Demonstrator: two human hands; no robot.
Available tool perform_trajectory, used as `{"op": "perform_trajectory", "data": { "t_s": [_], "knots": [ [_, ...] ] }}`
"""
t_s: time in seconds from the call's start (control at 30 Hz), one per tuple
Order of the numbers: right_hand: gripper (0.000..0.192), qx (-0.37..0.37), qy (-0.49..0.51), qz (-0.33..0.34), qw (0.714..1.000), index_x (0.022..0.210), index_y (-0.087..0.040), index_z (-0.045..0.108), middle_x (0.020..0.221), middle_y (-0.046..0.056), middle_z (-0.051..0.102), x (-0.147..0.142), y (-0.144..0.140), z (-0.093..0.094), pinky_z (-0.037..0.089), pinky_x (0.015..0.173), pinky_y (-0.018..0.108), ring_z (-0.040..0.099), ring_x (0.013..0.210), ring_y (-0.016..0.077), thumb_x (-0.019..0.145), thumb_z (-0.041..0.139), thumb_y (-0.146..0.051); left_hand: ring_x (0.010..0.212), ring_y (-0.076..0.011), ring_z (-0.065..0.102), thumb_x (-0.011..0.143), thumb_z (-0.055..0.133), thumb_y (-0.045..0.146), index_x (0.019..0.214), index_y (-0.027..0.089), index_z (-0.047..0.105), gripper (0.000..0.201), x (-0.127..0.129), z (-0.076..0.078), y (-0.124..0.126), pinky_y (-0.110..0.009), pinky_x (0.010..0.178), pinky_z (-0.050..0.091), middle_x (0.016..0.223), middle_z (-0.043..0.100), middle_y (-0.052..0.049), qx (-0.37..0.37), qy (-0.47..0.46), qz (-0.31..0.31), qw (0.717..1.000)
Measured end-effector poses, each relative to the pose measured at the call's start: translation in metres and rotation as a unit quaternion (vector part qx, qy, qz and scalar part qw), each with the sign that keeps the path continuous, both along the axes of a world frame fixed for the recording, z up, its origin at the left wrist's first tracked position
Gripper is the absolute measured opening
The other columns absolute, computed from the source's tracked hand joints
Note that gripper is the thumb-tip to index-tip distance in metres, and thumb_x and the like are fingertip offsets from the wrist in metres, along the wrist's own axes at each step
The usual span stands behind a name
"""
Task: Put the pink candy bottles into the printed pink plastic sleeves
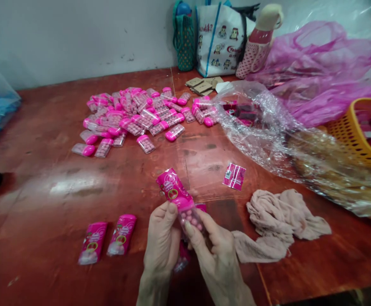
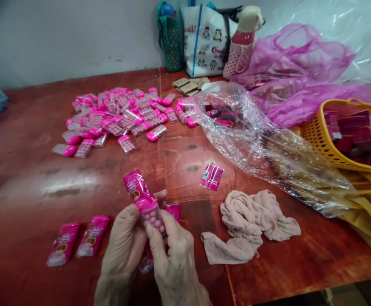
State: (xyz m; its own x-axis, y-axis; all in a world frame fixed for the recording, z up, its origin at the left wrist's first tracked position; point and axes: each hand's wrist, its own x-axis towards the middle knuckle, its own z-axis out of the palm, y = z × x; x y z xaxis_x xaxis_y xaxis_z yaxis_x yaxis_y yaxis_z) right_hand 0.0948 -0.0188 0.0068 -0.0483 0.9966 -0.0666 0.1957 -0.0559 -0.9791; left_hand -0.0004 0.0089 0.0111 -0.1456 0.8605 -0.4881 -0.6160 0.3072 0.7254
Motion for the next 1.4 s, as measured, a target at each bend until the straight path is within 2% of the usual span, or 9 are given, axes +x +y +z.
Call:
{"op": "perform_trajectory", "data": {
  "t_s": [0.2,0.4,0.57,0.63,0.73,0.83,1.07,1.23,1.4],
  "knots": [
    [0.028,0.03,-0.027,-0.014,0.999,0.113,-0.016,0.058,0.097,0.007,0.071,0.002,-0.001,0.003,0.053,0.074,0.021,0.068,0.084,0.0172,0.088,0.047,-0.019,0.073,-0.0222,0.067,0.067,0.071,0.024,0.079,0.014,0.073,0.016,0.0,0.0,0.001,-0.031,0.067,0.053,0.079,0.072,-0.01,0.009,-0.015,-0.038,0.999],
    [0.031,-0.009,0.002,-0.016,1.0,0.116,-0.013,0.056,0.1,0.009,0.071,0.001,-0.003,-0.006,0.054,0.075,0.025,0.068,0.087,0.0203,0.089,0.046,-0.024,0.06,-0.0164,0.065,0.069,0.07,0.023,0.073,0.015,0.072,0.009,0.002,-0.002,-0.001,-0.025,0.06,0.052,0.062,0.069,-0.005,0.001,-0.021,-0.008,1.0],
    [0.034,-0.049,0.008,-0.042,0.998,0.117,-0.011,0.055,0.103,0.013,0.068,-0.002,0.002,-0.008,0.053,0.074,0.028,0.066,0.09,0.0219,0.09,0.044,-0.028,0.048,-0.0096,0.059,0.07,0.07,0.018,0.076,0.016,0.072,0.007,0.011,-0.008,-0.005,-0.018,0.048,0.047,0.062,0.069,-0.003,-0.02,-0.007,-0.009,1.0],
    [0.034,-0.06,0.021,-0.037,0.997,0.115,-0.012,0.057,0.096,0.01,0.069,-0.002,0.006,-0.006,0.052,0.062,0.024,0.066,0.081,0.0199,0.089,0.044,-0.03,0.043,-0.0084,0.055,0.07,0.07,0.02,0.076,0.015,0.071,0.008,0.011,-0.008,-0.006,-0.016,0.04,0.042,0.06,0.068,-0.002,-0.017,-0.005,-0.002,1.0],
    [0.028,-0.075,0.058,-0.022,0.995,0.109,-0.018,0.062,0.064,0.0,0.062,-0.001,0.01,-0.006,0.043,0.044,0.018,0.056,0.052,0.0115,0.086,0.05,-0.031,0.039,-0.0089,0.051,0.068,0.072,0.033,0.078,0.013,0.071,0.022,0.006,-0.003,-0.004,-0.017,0.033,0.038,0.059,0.066,-0.003,0.002,-0.025,-0.013,1.0],
    [0.023,-0.114,0.126,-0.006,0.985,0.1,-0.019,0.065,0.049,-0.007,0.049,-0.001,0.011,-0.007,0.039,0.039,0.016,0.045,0.038,0.0066,0.08,0.06,-0.03,0.039,-0.0101,0.053,0.066,0.072,0.037,0.08,0.011,0.07,0.029,0.0,0.001,-0.002,-0.018,0.032,0.039,0.059,0.065,-0.004,0.0,-0.026,-0.019,0.999],
    [0.017,-0.18,0.219,-0.084,0.955,0.065,-0.015,0.061,0.043,-0.006,0.053,-0.007,0.016,-0.009,0.034,0.031,0.013,0.041,0.03,0.0035,0.067,0.07,-0.029,0.029,-0.0036,0.038,0.07,0.069,0.027,0.08,0.011,0.07,0.019,0.007,-0.005,-0.005,-0.016,0.026,0.033,0.05,0.055,0.002,-0.053,-0.051,-0.058,0.996],
    [0.021,-0.217,0.266,-0.086,0.935,0.057,-0.014,0.06,0.038,-0.004,0.055,-0.005,0.022,-0.008,0.035,0.027,0.013,0.042,0.025,0.0043,0.062,0.072,-0.029,0.029,-0.0051,0.036,0.07,0.07,0.027,0.082,0.011,0.07,0.02,0.009,-0.011,-0.007,-0.016,0.027,0.034,0.037,0.044,0.006,-0.039,-0.051,-0.08,0.995],
    [0.027,-0.237,0.292,-0.086,0.922,0.053,-0.014,0.059,0.035,-0.003,0.054,-0.004,0.023,-0.007,0.035,0.024,0.014,0.043,0.022,0.006,0.056,0.076,-0.034,0.027,-0.0051,0.035,0.069,0.07,0.029,0.087,0.012,0.071,0.025,0.006,-0.011,-0.007,-0.017,0.027,0.036,0.035,0.042,0.006,-0.026,-0.062,-0.104,0.992]
  ]
}}
